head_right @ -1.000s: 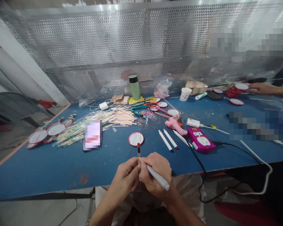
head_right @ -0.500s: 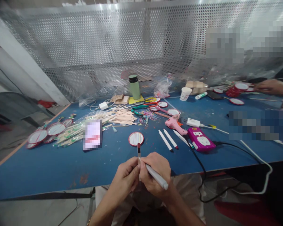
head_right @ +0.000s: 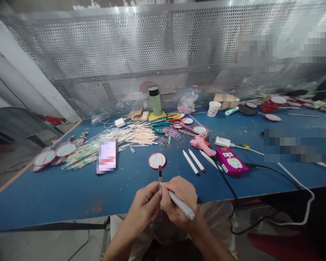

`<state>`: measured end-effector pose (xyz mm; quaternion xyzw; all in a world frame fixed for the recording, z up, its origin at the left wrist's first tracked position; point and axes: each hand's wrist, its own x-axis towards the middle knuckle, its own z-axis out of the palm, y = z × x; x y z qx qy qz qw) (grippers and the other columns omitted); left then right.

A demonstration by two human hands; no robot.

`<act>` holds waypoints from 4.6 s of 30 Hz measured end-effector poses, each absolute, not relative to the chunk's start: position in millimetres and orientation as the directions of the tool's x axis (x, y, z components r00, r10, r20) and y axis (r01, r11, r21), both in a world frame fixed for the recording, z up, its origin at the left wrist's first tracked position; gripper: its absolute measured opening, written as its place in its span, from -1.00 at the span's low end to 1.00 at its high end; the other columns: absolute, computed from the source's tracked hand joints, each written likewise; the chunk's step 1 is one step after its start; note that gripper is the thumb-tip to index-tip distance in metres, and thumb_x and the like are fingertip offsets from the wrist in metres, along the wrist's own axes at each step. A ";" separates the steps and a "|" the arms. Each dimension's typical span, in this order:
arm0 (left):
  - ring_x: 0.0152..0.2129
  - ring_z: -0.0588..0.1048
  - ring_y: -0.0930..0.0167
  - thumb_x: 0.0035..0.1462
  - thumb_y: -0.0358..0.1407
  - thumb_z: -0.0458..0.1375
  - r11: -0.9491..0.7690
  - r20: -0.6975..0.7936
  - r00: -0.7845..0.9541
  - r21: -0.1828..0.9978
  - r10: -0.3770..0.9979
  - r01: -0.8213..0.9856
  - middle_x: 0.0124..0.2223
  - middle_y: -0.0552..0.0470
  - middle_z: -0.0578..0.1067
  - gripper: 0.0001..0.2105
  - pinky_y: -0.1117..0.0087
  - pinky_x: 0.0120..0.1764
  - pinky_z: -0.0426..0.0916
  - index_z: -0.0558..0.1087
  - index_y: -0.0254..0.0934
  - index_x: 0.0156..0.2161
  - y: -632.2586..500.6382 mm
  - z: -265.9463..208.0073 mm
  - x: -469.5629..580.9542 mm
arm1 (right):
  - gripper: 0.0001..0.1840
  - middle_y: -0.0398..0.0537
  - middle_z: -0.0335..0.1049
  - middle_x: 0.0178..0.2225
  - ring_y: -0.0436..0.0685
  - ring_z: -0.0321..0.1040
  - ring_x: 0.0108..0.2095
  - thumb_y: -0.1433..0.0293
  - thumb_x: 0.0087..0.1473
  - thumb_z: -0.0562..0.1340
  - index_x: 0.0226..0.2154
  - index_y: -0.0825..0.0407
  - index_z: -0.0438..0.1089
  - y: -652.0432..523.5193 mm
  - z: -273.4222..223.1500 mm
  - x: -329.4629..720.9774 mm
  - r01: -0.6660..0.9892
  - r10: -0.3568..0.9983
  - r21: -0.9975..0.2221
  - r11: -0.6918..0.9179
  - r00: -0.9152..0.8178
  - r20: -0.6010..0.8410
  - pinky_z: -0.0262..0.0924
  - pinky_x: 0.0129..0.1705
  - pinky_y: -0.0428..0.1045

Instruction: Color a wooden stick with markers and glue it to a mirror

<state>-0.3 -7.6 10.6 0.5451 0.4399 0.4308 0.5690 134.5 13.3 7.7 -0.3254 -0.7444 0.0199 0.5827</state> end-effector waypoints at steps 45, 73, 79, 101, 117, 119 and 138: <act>-0.80 0.11 0.60 0.21 0.07 0.10 0.120 -0.101 0.263 0.991 0.959 -0.057 -0.59 0.17 0.35 -0.60 0.55 -0.71 -0.04 0.33 -0.27 -0.39 -5.9 12.0 -0.3 | -0.84 -0.14 0.43 -0.57 0.00 0.36 -0.57 0.58 0.15 0.16 -0.34 0.02 0.38 10.9 2.0 138.3 0.468 0.549 -0.461 0.754 -0.062 0.834 0.29 -0.51 -0.10; -0.79 0.06 0.62 0.21 0.06 0.12 0.101 -0.075 0.267 0.991 0.961 -0.087 -0.63 0.22 0.26 -0.59 0.58 -0.72 -0.07 0.33 -0.27 -0.41 -6.9 15.2 -0.5 | -0.83 -0.17 0.42 -0.60 0.01 0.37 -0.60 0.57 0.15 0.15 -0.35 0.01 0.39 11.6 5.5 135.1 0.460 0.546 -0.461 0.758 -0.063 0.835 0.27 -0.51 -0.09; -0.79 0.07 0.62 0.21 0.06 0.12 0.098 -0.076 0.262 0.993 0.962 -0.071 -0.62 0.20 0.29 -0.59 0.57 -0.72 -0.07 0.34 -0.28 -0.41 -7.2 15.2 -0.1 | -0.83 -0.17 0.42 -0.59 0.00 0.37 -0.59 0.57 0.16 0.15 -0.34 0.01 0.38 11.7 7.1 135.7 0.461 0.548 -0.457 0.761 -0.080 0.833 0.29 -0.50 -0.10; -0.75 0.04 0.61 0.26 0.03 0.09 0.054 -0.044 0.249 0.998 0.968 -0.032 -0.62 0.24 0.18 -0.58 0.55 -0.69 -0.08 0.28 -0.26 -0.47 -7.4 12.5 -0.8 | -0.84 -0.14 0.41 -0.58 0.02 0.34 -0.57 0.59 0.15 0.16 -0.33 0.03 0.38 12.8 5.4 134.2 0.473 0.499 -0.395 0.787 -0.113 0.859 0.27 -0.49 -0.08; -0.76 0.05 0.60 0.26 0.02 0.09 0.051 -0.041 0.247 0.998 0.968 -0.036 -0.66 0.26 0.15 -0.58 0.54 -0.67 -0.04 0.26 -0.24 -0.50 -6.9 14.4 -0.1 | -0.83 -0.13 0.42 -0.56 0.04 0.36 -0.55 0.60 0.13 0.17 -0.30 0.02 0.38 12.8 3.9 133.9 0.459 0.483 -0.389 0.799 -0.104 0.869 0.29 -0.48 -0.07; -0.76 0.05 0.59 0.26 0.02 0.09 0.054 -0.045 0.243 0.998 0.969 -0.030 -0.65 0.26 0.14 -0.58 0.54 -0.67 -0.03 0.26 -0.24 -0.49 -7.0 12.7 -0.6 | -0.82 -0.14 0.43 -0.56 0.03 0.36 -0.56 0.60 0.13 0.17 -0.31 0.02 0.39 13.0 4.2 132.9 0.458 0.483 -0.390 0.799 -0.100 0.870 0.29 -0.48 -0.07; -0.73 0.07 0.59 0.28 0.00 0.07 0.050 -0.049 0.237 0.999 0.970 0.005 -0.60 0.22 0.21 -0.60 0.52 -0.64 -0.03 0.29 -0.26 -0.47 -7.7 12.3 -0.6 | -0.82 -0.17 0.40 -0.60 0.01 0.35 -0.59 0.59 0.13 0.16 -0.32 0.01 0.40 13.4 7.4 133.0 0.446 0.505 -0.416 0.793 -0.098 0.857 0.28 -0.51 -0.09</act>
